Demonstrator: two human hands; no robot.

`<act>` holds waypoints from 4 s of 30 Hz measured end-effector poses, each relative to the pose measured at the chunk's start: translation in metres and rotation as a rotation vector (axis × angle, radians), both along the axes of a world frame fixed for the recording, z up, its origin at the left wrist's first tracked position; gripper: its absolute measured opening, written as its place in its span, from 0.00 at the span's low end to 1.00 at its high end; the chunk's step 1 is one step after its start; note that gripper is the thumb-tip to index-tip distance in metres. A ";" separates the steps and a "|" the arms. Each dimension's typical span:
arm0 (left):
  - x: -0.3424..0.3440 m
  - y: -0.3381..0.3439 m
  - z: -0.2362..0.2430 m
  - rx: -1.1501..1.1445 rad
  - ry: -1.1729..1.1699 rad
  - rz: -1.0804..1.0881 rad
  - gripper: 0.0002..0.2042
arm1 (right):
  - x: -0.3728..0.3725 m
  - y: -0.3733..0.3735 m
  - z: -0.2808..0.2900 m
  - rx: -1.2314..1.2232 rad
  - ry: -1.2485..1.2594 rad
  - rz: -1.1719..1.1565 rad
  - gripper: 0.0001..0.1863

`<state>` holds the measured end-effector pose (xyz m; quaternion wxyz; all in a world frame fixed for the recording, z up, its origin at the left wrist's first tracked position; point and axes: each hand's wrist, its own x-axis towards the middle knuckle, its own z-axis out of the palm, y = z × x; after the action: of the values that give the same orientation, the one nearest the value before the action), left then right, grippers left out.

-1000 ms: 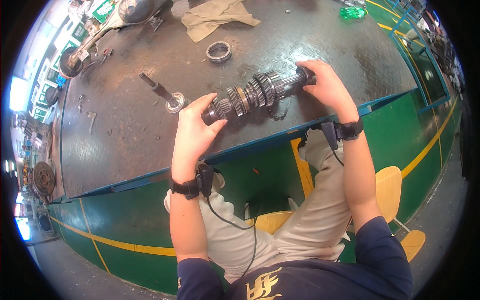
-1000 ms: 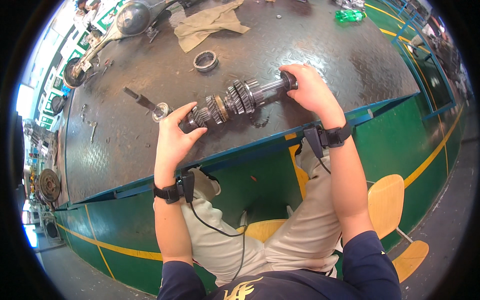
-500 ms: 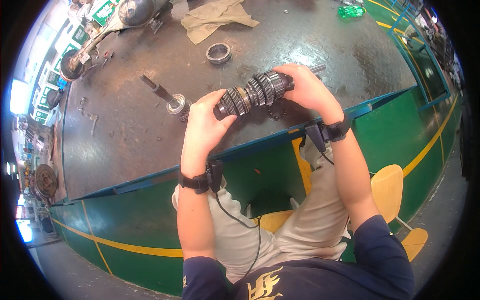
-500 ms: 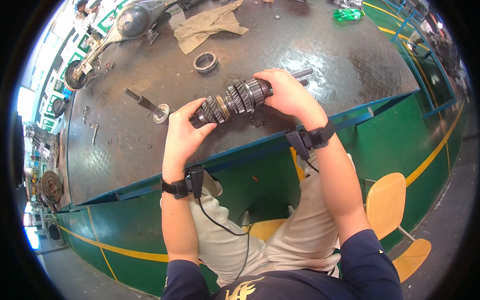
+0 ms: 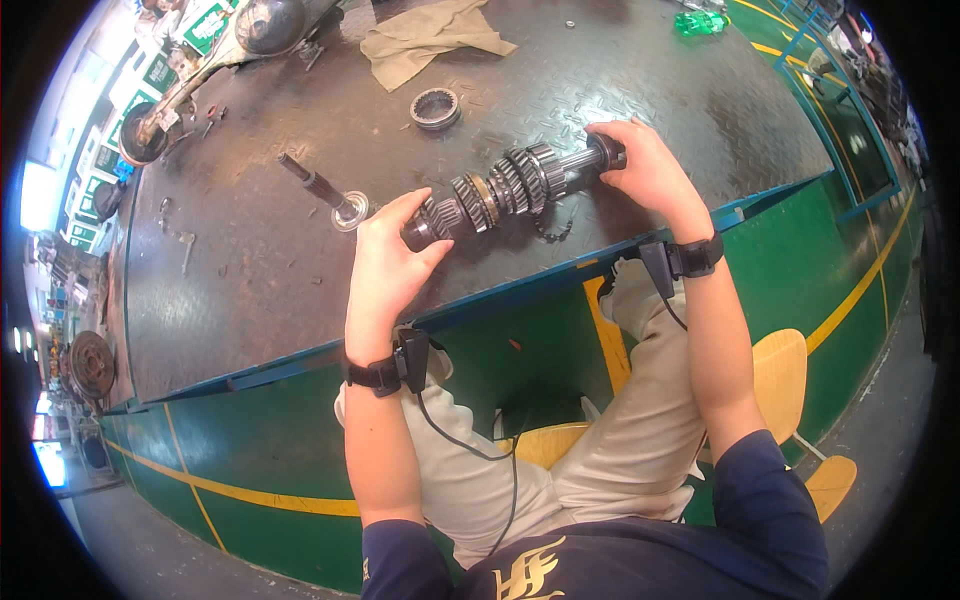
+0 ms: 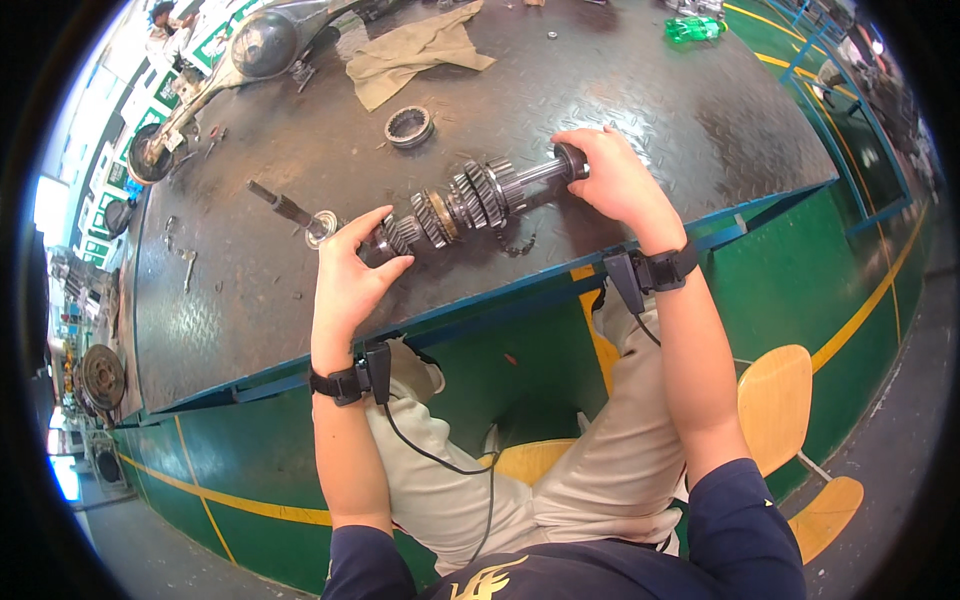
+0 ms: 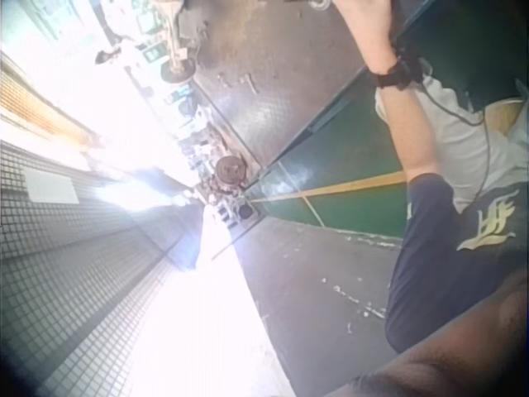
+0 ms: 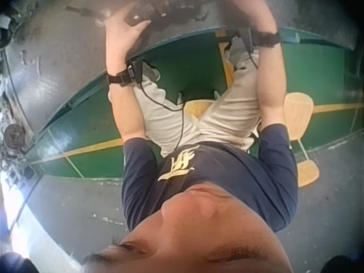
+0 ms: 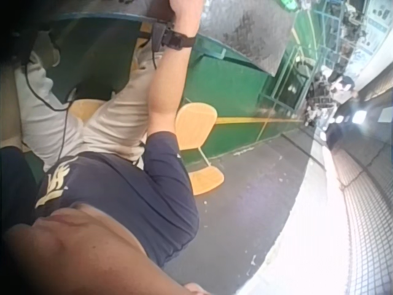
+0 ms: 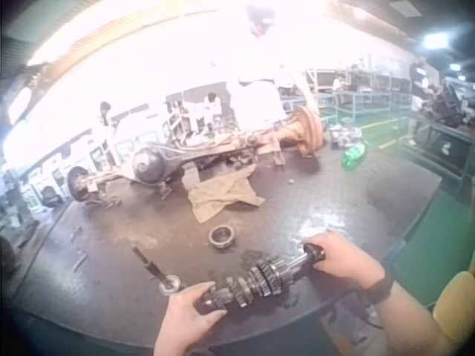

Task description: The person handles a gearbox main shaft, rotating it to inspect and align gears, and picks up separate gear components and bearings from the workbench to place them near the shaft.

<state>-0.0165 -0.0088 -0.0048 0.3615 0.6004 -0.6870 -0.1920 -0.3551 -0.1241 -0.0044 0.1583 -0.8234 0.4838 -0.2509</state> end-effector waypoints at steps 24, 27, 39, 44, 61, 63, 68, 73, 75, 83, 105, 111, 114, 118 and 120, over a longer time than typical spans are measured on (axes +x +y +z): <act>-0.020 -0.009 0.001 -0.013 0.011 -0.016 0.32 | 0.044 0.016 0.008 0.008 -0.120 0.156 0.30; -0.017 -0.002 0.004 -0.094 0.065 -0.023 0.29 | 0.042 0.013 0.005 0.013 -0.138 0.159 0.31; 0.051 0.004 -0.008 -0.342 0.038 0.657 0.32 | 0.040 0.012 0.004 0.028 -0.132 0.164 0.31; 0.043 -0.014 -0.012 -0.053 0.055 0.530 0.31 | 0.038 0.007 -0.002 0.008 -0.126 0.178 0.31; 0.043 -0.013 -0.006 0.070 -0.076 0.486 0.29 | 0.035 0.004 -0.012 -0.049 -0.143 0.188 0.31; 0.044 -0.011 -0.006 0.037 -0.027 0.500 0.29 | 0.035 0.006 -0.010 -0.049 -0.156 0.186 0.30; 0.047 -0.004 -0.006 0.009 0.144 0.457 0.28 | 0.034 0.011 -0.006 0.057 -0.097 0.151 0.36; 0.038 0.005 -0.009 -0.015 0.640 0.332 0.20 | 0.032 0.011 -0.008 0.069 -0.083 0.136 0.36; 0.033 0.007 -0.010 0.031 0.753 0.346 0.18 | 0.036 0.015 -0.006 -0.058 -0.160 0.149 0.30; 0.021 0.008 -0.028 0.114 0.983 0.390 0.10 | 0.037 0.011 -0.014 -0.061 -0.176 0.149 0.31; -0.015 0.007 -0.023 0.120 1.235 0.412 0.10 | 0.026 -0.006 -0.019 0.158 -0.225 0.217 0.37; -0.018 0.000 -0.024 0.109 1.201 0.379 0.10 | 0.024 -0.003 -0.019 0.179 -0.225 0.183 0.37; -0.024 -0.001 -0.022 0.104 1.216 0.366 0.09 | 0.023 -0.004 -0.020 0.184 -0.217 0.195 0.37; -0.022 -0.003 -0.023 0.095 1.258 0.302 0.08 | 0.025 -0.001 -0.024 0.105 -0.293 0.177 0.35; -0.022 -0.005 -0.028 0.072 1.267 0.320 0.09 | 0.026 -0.001 -0.028 0.074 -0.342 0.169 0.33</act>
<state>-0.0385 -0.0141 -0.0327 0.7001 0.4777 -0.2364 -0.4752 -0.3287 -0.1253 -0.0323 0.2887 -0.8000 0.3879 -0.3551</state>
